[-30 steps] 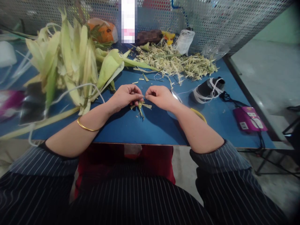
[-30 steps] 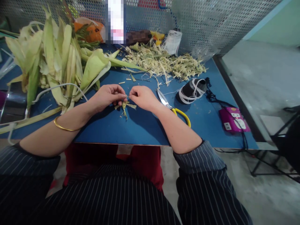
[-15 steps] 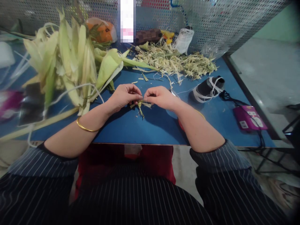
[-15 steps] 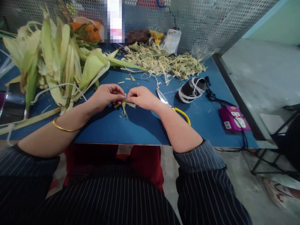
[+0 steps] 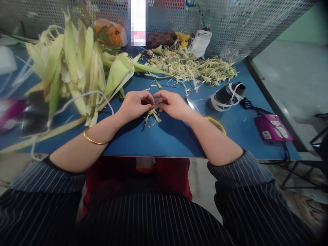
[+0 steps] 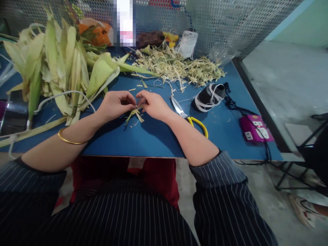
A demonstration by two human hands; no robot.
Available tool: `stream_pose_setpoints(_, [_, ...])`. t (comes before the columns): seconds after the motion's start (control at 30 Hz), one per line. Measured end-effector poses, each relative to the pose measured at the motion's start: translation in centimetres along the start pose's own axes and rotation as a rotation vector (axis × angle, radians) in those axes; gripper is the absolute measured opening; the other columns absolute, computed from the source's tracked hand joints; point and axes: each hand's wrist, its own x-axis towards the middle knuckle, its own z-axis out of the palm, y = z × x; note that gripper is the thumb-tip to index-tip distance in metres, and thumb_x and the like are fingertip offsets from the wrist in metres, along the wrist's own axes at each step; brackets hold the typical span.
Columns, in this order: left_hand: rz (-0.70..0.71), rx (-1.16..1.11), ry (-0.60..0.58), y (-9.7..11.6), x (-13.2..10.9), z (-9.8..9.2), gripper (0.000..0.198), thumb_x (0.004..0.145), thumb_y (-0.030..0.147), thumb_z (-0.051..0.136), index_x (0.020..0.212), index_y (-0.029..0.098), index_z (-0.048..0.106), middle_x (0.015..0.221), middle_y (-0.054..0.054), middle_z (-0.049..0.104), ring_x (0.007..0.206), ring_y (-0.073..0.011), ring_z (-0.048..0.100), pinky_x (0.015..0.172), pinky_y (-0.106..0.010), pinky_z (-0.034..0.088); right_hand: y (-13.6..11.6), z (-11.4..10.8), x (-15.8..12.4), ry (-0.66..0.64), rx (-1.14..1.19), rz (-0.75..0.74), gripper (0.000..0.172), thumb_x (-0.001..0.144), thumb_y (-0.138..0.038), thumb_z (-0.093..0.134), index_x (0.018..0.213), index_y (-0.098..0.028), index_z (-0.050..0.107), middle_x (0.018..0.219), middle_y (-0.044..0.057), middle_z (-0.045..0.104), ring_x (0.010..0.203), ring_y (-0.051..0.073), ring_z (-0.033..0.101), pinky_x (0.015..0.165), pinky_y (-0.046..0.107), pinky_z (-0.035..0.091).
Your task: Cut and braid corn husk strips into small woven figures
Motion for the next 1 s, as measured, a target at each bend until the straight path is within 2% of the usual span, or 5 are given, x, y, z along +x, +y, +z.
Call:
stream_pose_setpoints(0.2, [0.129,0.335,0.084,0.8,-0.7,0.7,0.016,0.074,0.015,0.059,0.082,0.018,0.072,0.077,-0.004,0.073,0.070,-0.0164,0.063,0.067,-0.028,0.042,-0.1,-0.1,-0.1,-0.004,-0.089,-0.022,0.037,0.072,0.000,0.047,0.100,-0.022,0.060,0.084,0.000,0.073,0.075,0.016,0.066,0.079,0.031,0.050])
stream_pose_setpoints(0.4, [0.168,0.563,0.197,0.2,-0.7,1.1,0.015,0.079,0.023,0.061,0.084,0.021,0.074,0.081,-0.004,0.076,0.075,-0.0199,0.066,0.064,-0.030,0.041,-0.3,0.1,-0.1,-0.016,-0.055,-0.029,0.040,0.071,0.002,0.048,0.103,-0.019,0.061,0.087,0.001,0.075,0.072,0.014,0.068,0.076,0.030,0.051])
stream_pose_setpoints(0.53, [0.243,0.526,0.202,0.1,-0.7,1.1,0.015,0.083,0.026,0.060,0.082,0.022,0.075,0.086,-0.004,0.076,0.080,-0.0192,0.067,0.067,-0.030,0.042,0.1,-0.1,0.1,0.008,-0.056,-0.023,0.032,0.075,-0.002,0.052,0.100,-0.016,0.067,0.080,0.002,0.073,0.066,0.013,0.066,0.071,0.029,0.049])
stream_pose_setpoints(0.77, [0.252,0.456,0.212,0.2,-0.7,1.0,0.017,0.085,0.034,0.063,0.080,0.021,0.074,0.083,-0.004,0.075,0.077,-0.0185,0.066,0.066,-0.029,0.043,0.3,-0.3,0.3,0.057,-0.132,-0.024,0.003,0.077,-0.018,0.067,0.076,-0.017,0.069,0.068,0.000,0.064,0.063,0.012,0.055,0.062,0.028,0.039])
stream_pose_setpoints(1.0, [0.225,0.442,0.208,-0.1,-0.5,0.9,0.022,0.086,0.040,0.064,0.079,0.021,0.073,0.082,-0.005,0.075,0.077,-0.0195,0.065,0.067,-0.030,0.043,0.1,-0.7,0.3,0.101,-0.244,-0.027,0.009,0.079,-0.016,0.066,0.071,-0.018,0.063,0.068,0.000,0.060,0.068,0.014,0.050,0.067,0.029,0.036])
